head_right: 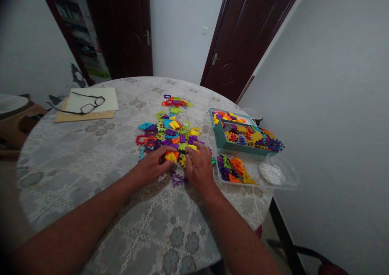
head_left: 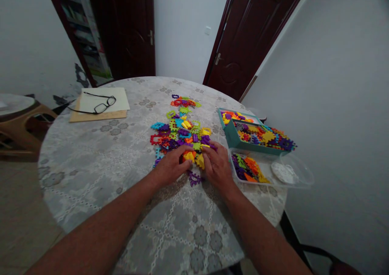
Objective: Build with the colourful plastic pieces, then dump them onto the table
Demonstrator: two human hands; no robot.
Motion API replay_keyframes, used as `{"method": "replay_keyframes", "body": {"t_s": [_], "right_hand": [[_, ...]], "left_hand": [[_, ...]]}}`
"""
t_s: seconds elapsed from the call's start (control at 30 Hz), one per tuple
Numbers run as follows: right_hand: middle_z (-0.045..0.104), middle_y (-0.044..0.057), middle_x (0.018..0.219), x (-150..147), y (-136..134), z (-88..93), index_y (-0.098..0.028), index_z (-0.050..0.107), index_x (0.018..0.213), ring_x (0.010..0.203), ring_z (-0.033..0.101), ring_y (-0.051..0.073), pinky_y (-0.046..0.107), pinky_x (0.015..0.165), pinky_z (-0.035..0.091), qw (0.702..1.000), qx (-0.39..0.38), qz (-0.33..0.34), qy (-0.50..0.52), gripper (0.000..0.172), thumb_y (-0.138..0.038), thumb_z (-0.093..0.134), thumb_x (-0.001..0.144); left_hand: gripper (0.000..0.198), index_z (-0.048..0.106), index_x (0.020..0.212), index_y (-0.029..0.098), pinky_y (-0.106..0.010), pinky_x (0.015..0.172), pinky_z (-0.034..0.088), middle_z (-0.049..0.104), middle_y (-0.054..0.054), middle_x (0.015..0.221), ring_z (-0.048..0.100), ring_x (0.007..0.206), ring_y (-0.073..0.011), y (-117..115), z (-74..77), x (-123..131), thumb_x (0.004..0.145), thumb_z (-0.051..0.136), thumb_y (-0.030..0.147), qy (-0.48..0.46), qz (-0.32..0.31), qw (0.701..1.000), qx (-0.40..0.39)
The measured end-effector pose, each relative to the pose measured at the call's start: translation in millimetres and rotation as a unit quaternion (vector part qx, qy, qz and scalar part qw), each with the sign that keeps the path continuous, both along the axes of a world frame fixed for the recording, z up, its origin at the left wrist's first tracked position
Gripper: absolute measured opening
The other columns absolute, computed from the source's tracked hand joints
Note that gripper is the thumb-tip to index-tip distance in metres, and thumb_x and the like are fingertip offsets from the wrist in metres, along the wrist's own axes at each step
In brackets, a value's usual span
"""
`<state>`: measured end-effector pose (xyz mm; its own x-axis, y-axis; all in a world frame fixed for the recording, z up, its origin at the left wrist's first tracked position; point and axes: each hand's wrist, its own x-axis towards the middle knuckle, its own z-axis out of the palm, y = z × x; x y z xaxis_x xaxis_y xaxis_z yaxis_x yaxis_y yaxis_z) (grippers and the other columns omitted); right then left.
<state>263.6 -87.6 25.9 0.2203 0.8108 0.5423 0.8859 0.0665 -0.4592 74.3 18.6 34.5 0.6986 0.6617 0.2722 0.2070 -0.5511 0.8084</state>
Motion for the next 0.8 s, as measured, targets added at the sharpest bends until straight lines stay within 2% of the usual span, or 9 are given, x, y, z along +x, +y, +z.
{"method": "replay_keyframes", "body": {"t_s": [0.07, 0.13, 0.23, 0.37, 0.47, 0.57, 0.63, 0.7, 0.8], "right_hand": [[0.051, 0.014, 0.157, 5.5, 3.5, -5.3, -0.023, 0.072, 0.128, 0.153, 0.036, 0.033, 0.059, 0.127, 0.029, 0.997, -0.034, -0.029, -0.065, 0.031, -0.027, 0.051, 0.106], [0.049, 0.014, 0.160, 9.2, 6.4, -13.7, -0.022, 0.072, 0.126, 0.157, 0.029, 0.036, 0.064, 0.128, 0.024, 0.991, -0.077, -0.035, -0.103, 0.030, -0.026, 0.052, 0.105], [0.055, 0.016, 0.154, 11.2, 9.2, -23.1, -0.020, 0.070, 0.128, 0.152, 0.035, 0.036, 0.066, 0.126, 0.024, 0.986, -0.111, -0.044, -0.117, 0.030, -0.023, 0.052, 0.104], [0.061, 0.018, 0.142, 8.2, 9.6, -17.6, -0.019, 0.069, 0.124, 0.140, 0.047, 0.033, 0.060, 0.123, 0.032, 0.994, -0.065, -0.042, -0.083, 0.029, -0.021, 0.050, 0.103], [0.067, 0.014, 0.121, 0.8, 7.0, -7.0, -0.022, 0.067, 0.108, 0.122, 0.058, 0.028, 0.049, 0.111, 0.045, 1.000, -0.019, -0.010, 0.002, 0.016, -0.026, 0.053, 0.101], [0.066, 0.004, 0.097, -7.6, 2.9, -1.6, -0.024, 0.060, 0.103, 0.091, 0.063, 0.022, 0.036, 0.087, 0.053, 0.987, -0.017, -0.023, 0.159, 0.013, -0.036, 0.059, 0.098], [0.066, 0.002, 0.098, -11.3, 0.6, -1.6, -0.025, 0.057, 0.116, 0.081, 0.063, 0.019, 0.032, 0.077, 0.054, 0.962, -0.023, -0.024, 0.271, 0.024, -0.040, 0.060, 0.097], [0.068, 0.003, 0.103, -12.8, -1.4, -2.4, -0.026, 0.054, 0.132, 0.080, 0.065, 0.018, 0.030, 0.072, 0.055, 0.934, -0.027, 0.003, 0.358, 0.038, -0.042, 0.059, 0.097], [0.070, 0.004, 0.105, -13.8, -4.4, -1.8, -0.026, 0.061, 0.133, 0.078, 0.068, 0.018, 0.031, 0.070, 0.058, 0.895, -0.056, 0.083, 0.434, 0.040, -0.049, 0.057, 0.100]], "left_hand": [[0.035, 0.069, 0.125, 0.024, -0.032, 0.082, 0.055, 0.076, -0.001, 0.098, 0.068, 0.083, -0.0177, 1.6, -0.5, -1.1, 0.091, 0.060, 0.024, -0.004, 0.001, 1.000, 0.000], [0.034, 0.069, 0.124, 0.024, -0.032, 0.081, 0.055, 0.075, 0.000, 0.096, 0.068, 0.083, -0.0179, 1.6, -0.9, -1.2, 0.092, 0.060, 0.024, -0.009, -0.005, 1.000, 0.000], [0.032, 0.070, 0.124, 0.024, -0.033, 0.082, 0.055, 0.077, -0.002, 0.103, 0.069, 0.087, -0.0192, -1.0, 0.7, -0.4, 0.093, 0.061, 0.026, -0.008, -0.010, 1.000, 0.003], [0.035, 0.069, 0.128, 0.024, -0.035, 0.084, 0.056, 0.077, -0.006, 0.115, 0.071, 0.090, -0.0205, -3.9, 4.9, -1.4, 0.095, 0.060, 0.028, -0.004, -0.006, 1.000, 0.009], [0.047, 0.061, 0.140, 0.024, -0.035, 0.084, 0.057, 0.077, -0.006, 0.115, 0.072, 0.090, -0.0209, -3.8, 6.7, -3.9, 0.093, 0.062, 0.028, 0.000, 0.006, 1.000, 0.003], [0.046, 0.060, 0.138, 0.025, -0.036, 0.086, 0.058, 0.075, -0.007, 0.120, 0.073, 0.097, -0.0224, -4.1, 6.5, -5.8, 0.092, 0.066, 0.029, -0.006, 0.002, 1.000, 0.009], [0.039, 0.062, 0.131, 0.025, -0.038, 0.090, 0.059, 0.075, -0.007, 0.122, 0.073, 0.101, -0.0235, -5.4, 5.8, -6.2, 0.092, 0.067, 0.029, -0.012, -0.008, 1.000, 0.025], [0.036, 0.064, 0.127, 0.025, -0.039, 0.094, 0.059, 0.074, -0.008, 0.122, 0.072, 0.107, -0.0246, -7.0, 5.0, -5.7, 0.092, 0.068, 0.027, -0.023, -0.028, 0.998, 0.046], [0.036, 0.065, 0.129, 0.026, -0.039, 0.102, 0.057, 0.070, -0.009, 0.129, 0.068, 0.120, -0.0254, -8.6, 4.2, -4.4, 0.093, 0.067, 0.023, -0.052, -0.064, 0.994, 0.075]]}}
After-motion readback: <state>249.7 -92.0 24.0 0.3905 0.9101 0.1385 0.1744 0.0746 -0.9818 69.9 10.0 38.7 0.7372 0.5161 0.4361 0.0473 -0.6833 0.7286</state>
